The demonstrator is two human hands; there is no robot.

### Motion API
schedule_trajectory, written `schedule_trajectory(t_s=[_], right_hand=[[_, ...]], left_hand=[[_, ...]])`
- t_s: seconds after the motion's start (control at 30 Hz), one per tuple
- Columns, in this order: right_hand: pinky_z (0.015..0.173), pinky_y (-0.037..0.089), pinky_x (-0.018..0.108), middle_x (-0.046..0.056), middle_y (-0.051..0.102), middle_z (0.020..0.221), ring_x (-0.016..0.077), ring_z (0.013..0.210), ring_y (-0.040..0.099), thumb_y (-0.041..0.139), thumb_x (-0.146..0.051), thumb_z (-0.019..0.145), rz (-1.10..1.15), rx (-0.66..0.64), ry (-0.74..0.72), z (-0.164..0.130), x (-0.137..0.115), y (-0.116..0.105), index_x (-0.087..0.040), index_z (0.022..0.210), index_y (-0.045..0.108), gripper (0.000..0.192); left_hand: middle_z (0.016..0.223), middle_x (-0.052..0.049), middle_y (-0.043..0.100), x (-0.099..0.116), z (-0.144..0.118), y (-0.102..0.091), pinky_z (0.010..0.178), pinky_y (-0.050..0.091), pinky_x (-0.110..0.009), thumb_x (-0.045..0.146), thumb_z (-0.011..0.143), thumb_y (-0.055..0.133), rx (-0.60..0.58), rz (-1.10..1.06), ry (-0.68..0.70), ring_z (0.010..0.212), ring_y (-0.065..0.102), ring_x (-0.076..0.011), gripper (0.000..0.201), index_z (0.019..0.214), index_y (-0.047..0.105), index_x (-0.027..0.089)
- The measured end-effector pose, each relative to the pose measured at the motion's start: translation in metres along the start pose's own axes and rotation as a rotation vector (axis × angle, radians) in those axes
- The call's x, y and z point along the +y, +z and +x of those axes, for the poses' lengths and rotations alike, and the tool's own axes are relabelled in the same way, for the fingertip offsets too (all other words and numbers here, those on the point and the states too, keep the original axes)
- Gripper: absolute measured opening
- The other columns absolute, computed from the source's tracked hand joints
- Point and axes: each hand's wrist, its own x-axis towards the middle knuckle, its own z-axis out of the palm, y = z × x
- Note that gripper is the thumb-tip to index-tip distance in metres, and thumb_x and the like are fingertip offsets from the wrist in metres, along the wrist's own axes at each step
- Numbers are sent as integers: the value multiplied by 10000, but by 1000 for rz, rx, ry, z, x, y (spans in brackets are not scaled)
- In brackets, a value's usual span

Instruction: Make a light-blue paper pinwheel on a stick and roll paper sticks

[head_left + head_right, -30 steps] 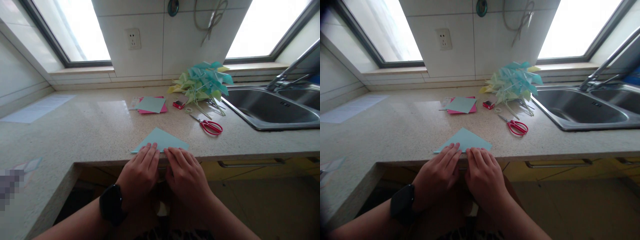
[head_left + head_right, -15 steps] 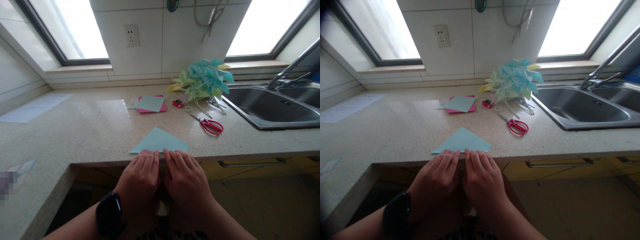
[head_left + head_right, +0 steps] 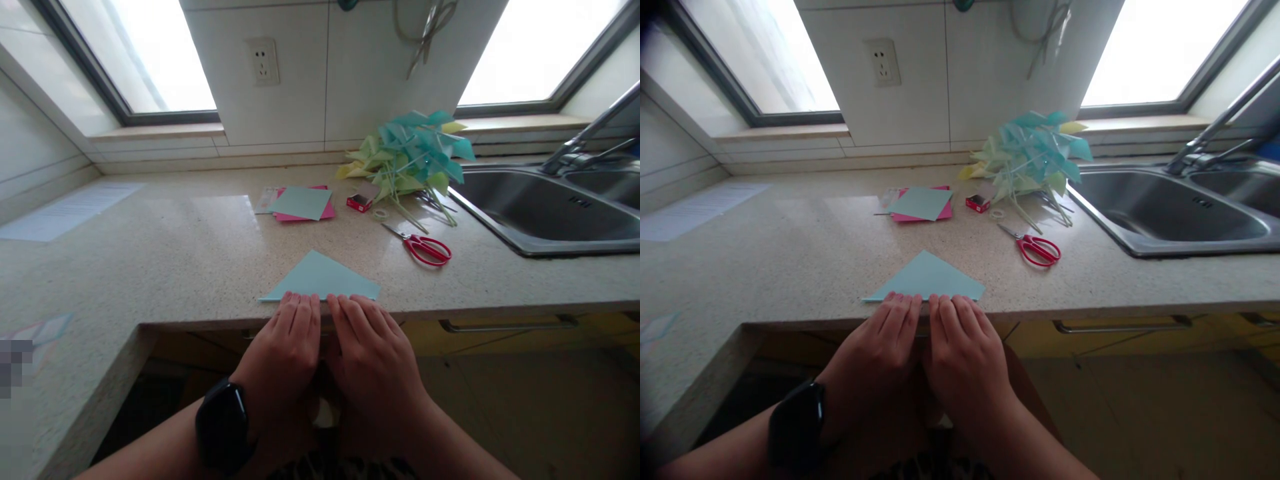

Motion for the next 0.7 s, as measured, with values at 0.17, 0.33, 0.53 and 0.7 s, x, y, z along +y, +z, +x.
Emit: schedule_trajectory(t_s=[0.17, 0.33, 0.53, 0.7], right_hand=[[1014, 455, 447, 142, 698, 1190, 306, 1122, 569, 595, -173, 884, -24, 4, 6, 2, 0, 3, -34, 1261, 648, 405], [1012, 464, 461, 146, 680, 1208, 313, 1121, 564, 631, -198, 873, -1, -35, 56, 1, -3, 3, -68, 1299, 635, 445], [1053, 443, 470, 153, 667, 1226, 320, 1157, 548, 611, -190, 883, 26, -25, 66, -1, -4, 4, -56, 1333, 608, 470], [1091, 409, 466, 160, 652, 1287, 317, 1205, 532, 553, -187, 920, 14, -5, 29, -3, -3, 5, -48, 1327, 606, 433]], left_hand=[[1294, -293, 650, -1, 2, 3, 1048, 529, -511, 94, 920, 484, -8, -17, -2, 1166, 651, -376, 476, 1352, 516, -104], [1266, -247, 675, -2, 3, 0, 1066, 515, -514, 104, 923, 517, 32, -56, -40, 1132, 652, -349, 468, 1357, 537, -70], [1251, -288, 672, 1, 3, -3, 975, 578, -478, 78, 896, 516, 36, -51, -77, 1116, 670, -364, 470, 1337, 548, -82], [1272, -286, 667, 3, 1, -2, 1013, 560, -475, 59, 903, 489, 44, -41, -66, 1152, 668, -365, 456, 1336, 547, -71]])
